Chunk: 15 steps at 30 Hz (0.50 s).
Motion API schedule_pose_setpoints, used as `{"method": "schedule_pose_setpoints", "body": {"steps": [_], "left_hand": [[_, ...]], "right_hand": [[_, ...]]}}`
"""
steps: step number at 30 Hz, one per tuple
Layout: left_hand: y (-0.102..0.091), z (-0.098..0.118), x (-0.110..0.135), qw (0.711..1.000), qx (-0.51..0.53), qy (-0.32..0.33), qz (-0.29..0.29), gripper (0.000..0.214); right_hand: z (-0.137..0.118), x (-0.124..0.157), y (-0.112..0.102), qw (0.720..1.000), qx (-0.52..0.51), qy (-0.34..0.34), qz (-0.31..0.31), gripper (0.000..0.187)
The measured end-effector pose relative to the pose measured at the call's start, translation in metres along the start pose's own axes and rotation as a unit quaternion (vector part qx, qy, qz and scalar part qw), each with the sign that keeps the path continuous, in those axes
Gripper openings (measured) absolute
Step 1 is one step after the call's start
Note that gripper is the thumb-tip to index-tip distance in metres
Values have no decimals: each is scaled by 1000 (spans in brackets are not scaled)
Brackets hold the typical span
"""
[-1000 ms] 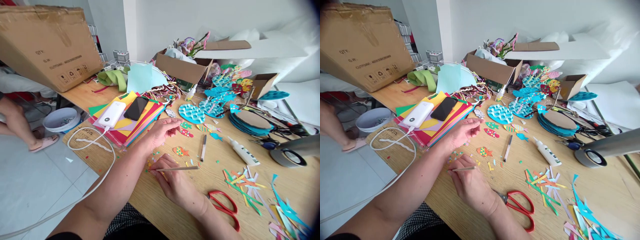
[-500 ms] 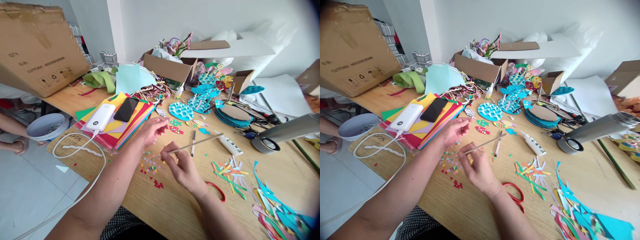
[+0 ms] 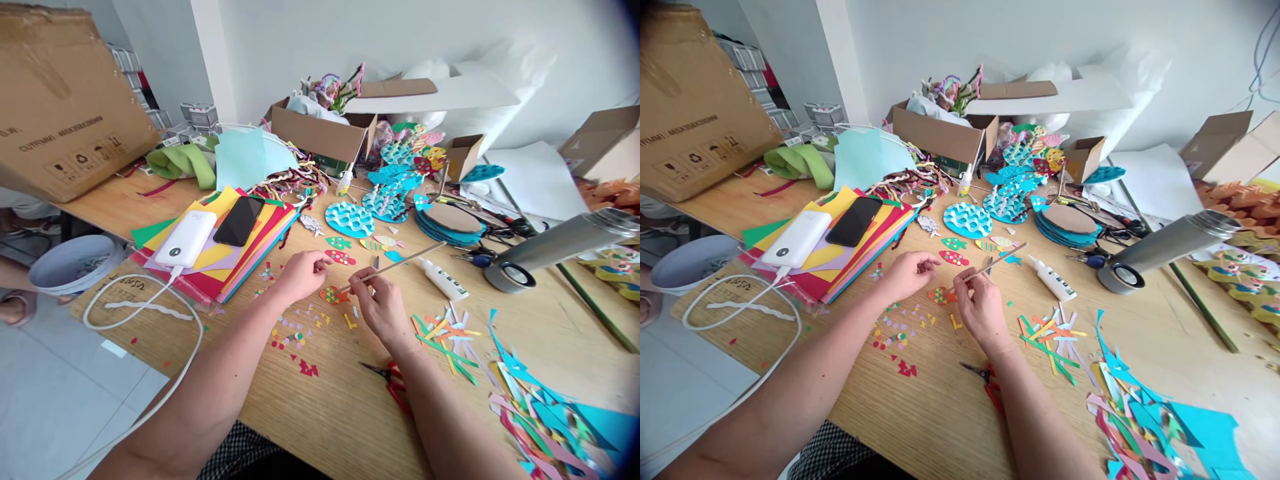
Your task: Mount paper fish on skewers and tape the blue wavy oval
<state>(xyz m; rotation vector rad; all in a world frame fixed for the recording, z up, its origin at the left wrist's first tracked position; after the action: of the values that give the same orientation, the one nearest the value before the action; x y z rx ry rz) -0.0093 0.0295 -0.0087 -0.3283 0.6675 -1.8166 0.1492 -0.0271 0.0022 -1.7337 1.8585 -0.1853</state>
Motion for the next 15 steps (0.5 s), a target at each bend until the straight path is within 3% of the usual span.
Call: {"method": "schedule_pose_setpoints", "body": {"steps": [5,15], "left_hand": [[4,4,4,995,-91,39,-12,34],[7,6,5,988,-131,67,-38,37]], "right_hand": [[3,1,3,999,35,-31,13,24],[2,2,4,997,45,-63,17,25]]}}
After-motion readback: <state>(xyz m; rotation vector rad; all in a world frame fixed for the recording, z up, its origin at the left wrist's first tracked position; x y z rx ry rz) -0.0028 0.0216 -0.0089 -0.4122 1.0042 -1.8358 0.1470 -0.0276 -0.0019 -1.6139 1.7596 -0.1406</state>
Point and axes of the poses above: each hand's wrist, its own x-axis away from the middle knuckle, its own y-axis out of the palm, z = x × y, the point moved 2 cm from there along -x, towards the middle knuckle, and after that the axes turned 8 degrees about -x, right-handed, at the moved point
